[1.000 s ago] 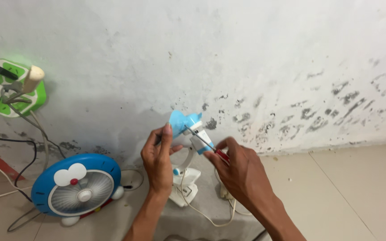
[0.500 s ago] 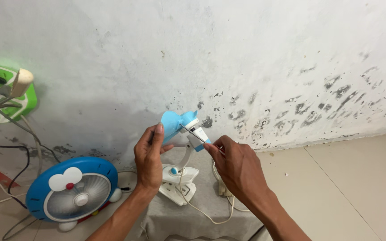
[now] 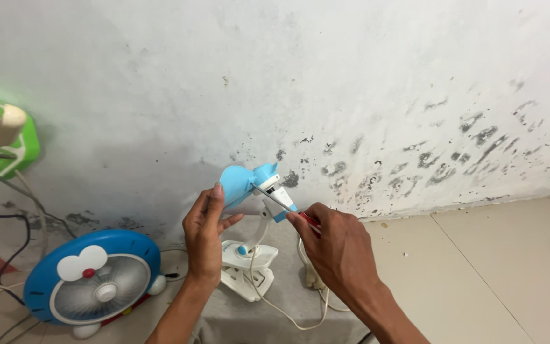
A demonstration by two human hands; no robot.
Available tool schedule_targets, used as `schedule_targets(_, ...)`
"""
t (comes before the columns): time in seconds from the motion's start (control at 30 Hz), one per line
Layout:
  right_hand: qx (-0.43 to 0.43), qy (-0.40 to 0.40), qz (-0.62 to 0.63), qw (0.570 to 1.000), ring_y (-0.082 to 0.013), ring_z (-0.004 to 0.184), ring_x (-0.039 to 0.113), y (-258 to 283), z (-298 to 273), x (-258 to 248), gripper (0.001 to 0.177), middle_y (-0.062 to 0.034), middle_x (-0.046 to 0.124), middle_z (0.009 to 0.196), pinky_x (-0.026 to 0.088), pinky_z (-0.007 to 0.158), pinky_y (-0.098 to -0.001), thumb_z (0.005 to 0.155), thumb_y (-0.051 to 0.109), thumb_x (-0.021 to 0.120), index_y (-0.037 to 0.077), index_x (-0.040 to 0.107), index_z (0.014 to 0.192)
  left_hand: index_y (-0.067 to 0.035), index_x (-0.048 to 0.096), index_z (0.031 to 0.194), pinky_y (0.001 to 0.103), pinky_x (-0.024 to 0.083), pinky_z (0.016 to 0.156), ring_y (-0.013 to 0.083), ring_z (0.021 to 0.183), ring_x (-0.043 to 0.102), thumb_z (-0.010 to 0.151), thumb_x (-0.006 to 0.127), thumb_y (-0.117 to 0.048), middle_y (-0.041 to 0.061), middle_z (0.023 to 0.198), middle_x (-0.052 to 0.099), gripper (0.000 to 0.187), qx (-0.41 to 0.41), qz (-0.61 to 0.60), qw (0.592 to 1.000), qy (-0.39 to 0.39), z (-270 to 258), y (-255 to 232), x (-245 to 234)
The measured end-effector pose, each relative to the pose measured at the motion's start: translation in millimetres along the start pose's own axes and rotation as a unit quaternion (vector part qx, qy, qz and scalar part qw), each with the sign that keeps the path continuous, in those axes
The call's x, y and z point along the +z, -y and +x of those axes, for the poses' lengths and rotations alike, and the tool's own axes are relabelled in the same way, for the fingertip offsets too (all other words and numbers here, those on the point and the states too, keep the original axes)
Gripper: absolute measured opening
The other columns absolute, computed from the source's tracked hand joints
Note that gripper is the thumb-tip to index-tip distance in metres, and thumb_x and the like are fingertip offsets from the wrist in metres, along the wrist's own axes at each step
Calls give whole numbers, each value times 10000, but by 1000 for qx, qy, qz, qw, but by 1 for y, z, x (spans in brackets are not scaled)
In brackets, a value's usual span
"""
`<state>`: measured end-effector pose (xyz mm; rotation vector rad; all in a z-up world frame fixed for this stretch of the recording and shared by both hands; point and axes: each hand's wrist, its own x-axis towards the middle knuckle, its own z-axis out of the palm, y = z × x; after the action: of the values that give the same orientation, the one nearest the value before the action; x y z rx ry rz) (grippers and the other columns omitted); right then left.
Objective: The person uses a screwdriver to remove screws from a small blue and white electric fan, detaches the fan blade, wipes it with a cloth, and then reattaches the blade and tightens the screws to reassemble the fan.
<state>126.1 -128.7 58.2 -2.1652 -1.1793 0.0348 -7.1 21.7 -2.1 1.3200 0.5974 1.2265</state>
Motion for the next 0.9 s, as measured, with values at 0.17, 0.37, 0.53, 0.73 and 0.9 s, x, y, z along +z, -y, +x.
schedule_targets(0.17, -97, -37, 87, 991, -270, 500, 661, -3, 2, 2, 329, -155, 694, 628, 497, 471, -425, 887, 307, 732, 9, 636, 988, -68, 720, 998, 382, 632, 831, 153, 944, 651, 995, 544, -502, 38, 949, 625, 468, -1, -1, 1000, -3, -1, 5, 4)
schedule_targets(0.37, -128, -36, 110, 985, -252, 522, 684, -9, 3, 10, 275, -159, 720, 695, 515, 470, -414, 915, 243, 708, 7, 585, 985, -63, 709, 986, 381, 643, 836, 137, 1006, 686, 976, 524, -520, 40, 999, 668, 493, -6, 2, 1000, -17, 1, 9, 6)
schedule_targets(0.53, -89, -30, 62, 994, -259, 496, 651, -9, 5, 10, 269, -140, 718, 656, 491, 492, -423, 962, 315, 660, 47, 666, 938, -40, 720, 1013, 398, 652, 835, 167, 986, 663, 984, 549, -508, 74, 1007, 624, 498, -12, -9, 1000, -23, 4, 11, 5)
schedule_targets(0.73, -74, -16, 66, 995, -280, 473, 625, -11, 4, 12, 278, -141, 689, 601, 452, 489, -435, 946, 316, 680, 52, 634, 1020, -55, 722, 1013, 378, 642, 822, 159, 987, 673, 976, 537, -514, 68, 1010, 658, 496, -11, -1, 1000, -22, 2, 12, 2)
schedule_targets(0.9, -230, -127, 118, 958, -257, 615, 691, -16, 5, 15, 296, -140, 702, 775, 508, 499, -383, 890, 229, 727, -8, 564, 961, -62, 722, 1002, 378, 638, 802, 156, 978, 665, 986, 538, -506, 66, 1013, 654, 481, -6, -8, 999, -35, 3, 15, 7)
